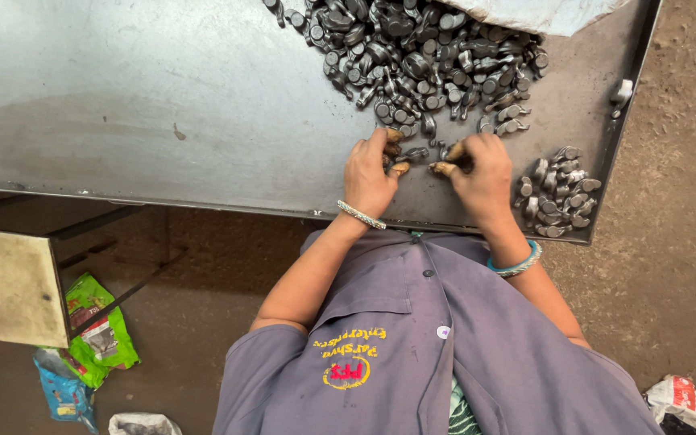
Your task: The person sorts small dark metal castings on a metal table, picking items one at a time from a large pile, turning them over in their hands, and placing them into separate piles on the table. They occasionally sweep groups of items together and continue sorting through the pile.
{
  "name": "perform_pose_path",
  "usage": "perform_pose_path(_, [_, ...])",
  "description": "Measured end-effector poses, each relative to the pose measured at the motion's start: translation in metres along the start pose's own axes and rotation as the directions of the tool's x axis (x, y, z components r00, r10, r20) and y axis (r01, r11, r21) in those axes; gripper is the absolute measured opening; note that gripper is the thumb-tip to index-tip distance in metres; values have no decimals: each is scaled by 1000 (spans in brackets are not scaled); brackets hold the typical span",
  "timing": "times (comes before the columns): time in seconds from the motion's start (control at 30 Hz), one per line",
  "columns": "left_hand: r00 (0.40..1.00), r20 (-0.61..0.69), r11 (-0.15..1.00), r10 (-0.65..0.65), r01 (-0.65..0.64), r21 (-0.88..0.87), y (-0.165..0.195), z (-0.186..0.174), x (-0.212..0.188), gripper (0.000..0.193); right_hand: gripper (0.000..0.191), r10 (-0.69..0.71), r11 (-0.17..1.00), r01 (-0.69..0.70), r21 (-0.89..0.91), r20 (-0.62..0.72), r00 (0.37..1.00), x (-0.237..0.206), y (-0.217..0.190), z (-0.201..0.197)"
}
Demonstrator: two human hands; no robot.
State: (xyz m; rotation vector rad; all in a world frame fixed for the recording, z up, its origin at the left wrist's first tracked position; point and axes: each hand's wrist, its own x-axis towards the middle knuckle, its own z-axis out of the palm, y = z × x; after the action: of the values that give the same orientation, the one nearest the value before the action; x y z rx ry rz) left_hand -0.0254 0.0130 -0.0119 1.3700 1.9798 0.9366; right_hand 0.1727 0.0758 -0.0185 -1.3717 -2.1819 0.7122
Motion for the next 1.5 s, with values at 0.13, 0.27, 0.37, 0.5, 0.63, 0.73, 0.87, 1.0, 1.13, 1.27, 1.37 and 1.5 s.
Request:
perform_pose_path(0.13, [999, -29, 997, 39, -41, -66, 2, -4, -1, 52, 43, 193, 684, -229, 692, 132, 972, -3, 22, -1])
perform_pose_path(0.27, [999, -15, 996, 41, -42, -79, 5, -5, 0, 50, 49, 229, 70, -339, 938, 316, 921, -10, 33, -6])
perform_pose_path(0.37, [999, -19, 997, 38, -40, -66, 4, -3, 1, 47, 52, 157, -222, -448, 866, 485, 860, -10, 39, -11])
perform_pose_path(0.5, [999, -20, 999, 32, -33, -34, 2, 2, 1, 48, 41, 122, -370, -534, 760, 609, 783, -8, 41, -14])
perform_pose_path(0.63, [998, -28, 997, 56, -57, -45, -1, 4, 1, 41, 34, 227, -236, -590, 772, 635, 739, -4, 39, -16])
perform_pose_path(0.73, [998, -29, 996, 60, -62, -60, -1, 3, 2, 35, 31, 152, -58, -700, 711, 700, 698, 8, 33, -23])
perform_pose_path(0.87, [995, -38, 988, 93, -97, -123, 1, 1, 7, 27, 32, 13, 339, -590, 733, 623, 782, 41, 27, -45])
perform_pose_path(1.0, [998, -17, 982, 60, -62, -178, 0, 0, 7, 28, 38, 83, -220, -225, 949, 248, 965, 59, 16, -54])
perform_pose_path(1.13, [980, 152, 858, -131, 188, -479, -6, 5, 11, 22, 31, 23, 242, -263, 934, 265, 964, 47, 9, -38])
perform_pose_path(1.27, [862, 466, 262, -201, 506, -822, -12, 13, 14, 24, 38, 15, 469, -329, 820, 365, 931, 22, 13, -17])
perform_pose_path(1.37, [735, 659, -28, -159, 664, -748, -12, 14, 11, 27, 39, 29, 392, -361, 846, 381, 924, 11, 19, -9])
perform_pose_path(1.5, [673, 730, -119, -121, 720, -684, -5, 17, 8, 28, 37, 45, 265, -402, 877, 405, 913, 10, 24, -8])
